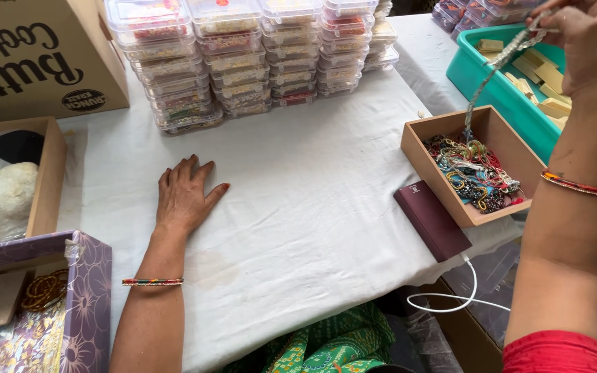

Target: The person handles a beaded necklace, folding it and placing it into a small clear plastic bag. They then wrap the bagged necklace in a decorative gold-patterned paper and place the wrapped item into a small clear plastic container. The person repeats the process with a second necklace, folding it and placing it into a bag.

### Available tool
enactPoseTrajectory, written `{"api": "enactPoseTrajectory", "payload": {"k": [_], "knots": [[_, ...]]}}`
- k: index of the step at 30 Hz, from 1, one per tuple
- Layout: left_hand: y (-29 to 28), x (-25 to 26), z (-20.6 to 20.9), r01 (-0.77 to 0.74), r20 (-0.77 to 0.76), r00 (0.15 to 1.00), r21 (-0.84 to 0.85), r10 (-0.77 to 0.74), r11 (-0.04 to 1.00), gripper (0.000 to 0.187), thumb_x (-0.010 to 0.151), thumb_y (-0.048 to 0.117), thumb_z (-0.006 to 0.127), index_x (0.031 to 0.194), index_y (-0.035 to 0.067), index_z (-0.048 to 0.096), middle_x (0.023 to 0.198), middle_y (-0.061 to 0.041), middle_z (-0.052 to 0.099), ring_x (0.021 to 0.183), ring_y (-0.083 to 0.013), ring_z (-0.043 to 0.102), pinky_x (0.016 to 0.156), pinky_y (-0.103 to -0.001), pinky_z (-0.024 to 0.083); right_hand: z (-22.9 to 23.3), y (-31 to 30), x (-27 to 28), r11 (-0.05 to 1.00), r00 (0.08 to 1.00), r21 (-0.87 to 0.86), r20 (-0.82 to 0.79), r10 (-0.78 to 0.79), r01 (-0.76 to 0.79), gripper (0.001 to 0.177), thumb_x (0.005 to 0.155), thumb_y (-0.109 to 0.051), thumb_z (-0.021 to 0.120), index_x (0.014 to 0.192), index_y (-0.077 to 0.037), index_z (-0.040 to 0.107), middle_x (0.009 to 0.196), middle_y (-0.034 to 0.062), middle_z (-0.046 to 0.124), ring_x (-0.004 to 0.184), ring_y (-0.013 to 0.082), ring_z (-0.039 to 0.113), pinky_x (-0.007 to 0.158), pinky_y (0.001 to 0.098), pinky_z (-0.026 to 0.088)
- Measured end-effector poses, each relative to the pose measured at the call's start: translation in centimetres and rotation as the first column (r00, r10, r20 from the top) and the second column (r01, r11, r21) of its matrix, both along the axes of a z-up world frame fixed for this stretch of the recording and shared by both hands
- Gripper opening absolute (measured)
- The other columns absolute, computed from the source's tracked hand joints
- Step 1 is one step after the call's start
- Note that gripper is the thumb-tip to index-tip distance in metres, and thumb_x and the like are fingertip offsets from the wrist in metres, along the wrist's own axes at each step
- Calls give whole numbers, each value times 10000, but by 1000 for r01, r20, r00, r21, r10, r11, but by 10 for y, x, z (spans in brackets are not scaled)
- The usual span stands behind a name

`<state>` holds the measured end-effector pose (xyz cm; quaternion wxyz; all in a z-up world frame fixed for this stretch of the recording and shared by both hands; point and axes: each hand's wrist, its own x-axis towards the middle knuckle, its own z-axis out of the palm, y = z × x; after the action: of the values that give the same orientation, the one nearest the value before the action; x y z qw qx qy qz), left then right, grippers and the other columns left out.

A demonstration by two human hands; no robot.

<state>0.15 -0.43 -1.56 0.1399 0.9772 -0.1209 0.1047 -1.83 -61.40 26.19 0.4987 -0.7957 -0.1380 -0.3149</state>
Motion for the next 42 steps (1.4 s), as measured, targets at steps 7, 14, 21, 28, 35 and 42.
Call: {"api": "enactPoseTrajectory", "payload": {"k": [7, 14, 21, 28, 35, 42], "knots": [[-1, -2, 7, -5, 33, 999, -52, 7, 999, 671, 921, 621, 595, 1446, 204, 566, 1567, -166, 413, 1466, -317, 334, 1210, -541, 192, 37, 168, -15, 979, 983, -93, -32, 178, -181, 140, 984, 61, 576, 1029, -4, 692, 905, 50, 688, 683, 77, 604, 655, 222, 476], [2, -4, 5, 17, 34, 999, -72, -14, 997, 652, 927, 606, 609, 1415, 174, 591, 1549, -143, 455, 1474, -301, 349, 1225, -515, 219, -12, 276, 51, 801, 792, -134, -315, 523, -583, 337, 950, 29, 633, 1284, -15, 626, 1245, 116, 614, 1043, 126, 680, 865, 242, 597], [1, -2, 13, 19, -27, 999, -59, -21, 998, 678, 911, 632, 596, 1415, 181, 555, 1541, -123, 440, 1467, -277, 336, 1212, -496, 218, -59, 312, 41, 610, 766, -511, -582, 274, -606, 332, 948, -196, 697, 1268, -115, 663, 1212, 73, 718, 1090, 191, 723, 934, 283, 589], [-43, 0, 3, 212, 189, 962, -72, -195, 975, 756, 945, 523, 642, 1568, 170, 401, 1577, -128, 450, 1446, -284, 413, 1194, -468, 310, -207, 292, 52, 365, 872, -838, -475, -123, -405, 396, 934, -380, 741, 1212, -104, 683, 1214, 127, 670, 1136, 303, 619, 947, 425, 517], [-62, -27, 31, 468, 117, 881, -76, -458, 881, 238, 946, 265, 697, 1157, 154, 701, 1175, -44, 694, 1154, -225, 631, 1017, -458, 475, -230, 305, 56, 616, 928, -735, -373, -19, -283, 83, 909, -151, 710, 976, -102, 707, 998, 74, 724, 960, 297, 691, 831, 422, 556], [-51, -20, 32, 391, 413, 869, -239, -271, 889, 134, 933, 59, 661, 1032, 114, 733, 997, -62, 706, 843, -224, 697, 782, -371, 577, -211, 311, 83, 995, 952, 13, -288, 99, -99, 113, 988, 8, 625, 1094, -28, 605, 986, 128, 659, 793, 179, 666, 654, 328, 611]]}}
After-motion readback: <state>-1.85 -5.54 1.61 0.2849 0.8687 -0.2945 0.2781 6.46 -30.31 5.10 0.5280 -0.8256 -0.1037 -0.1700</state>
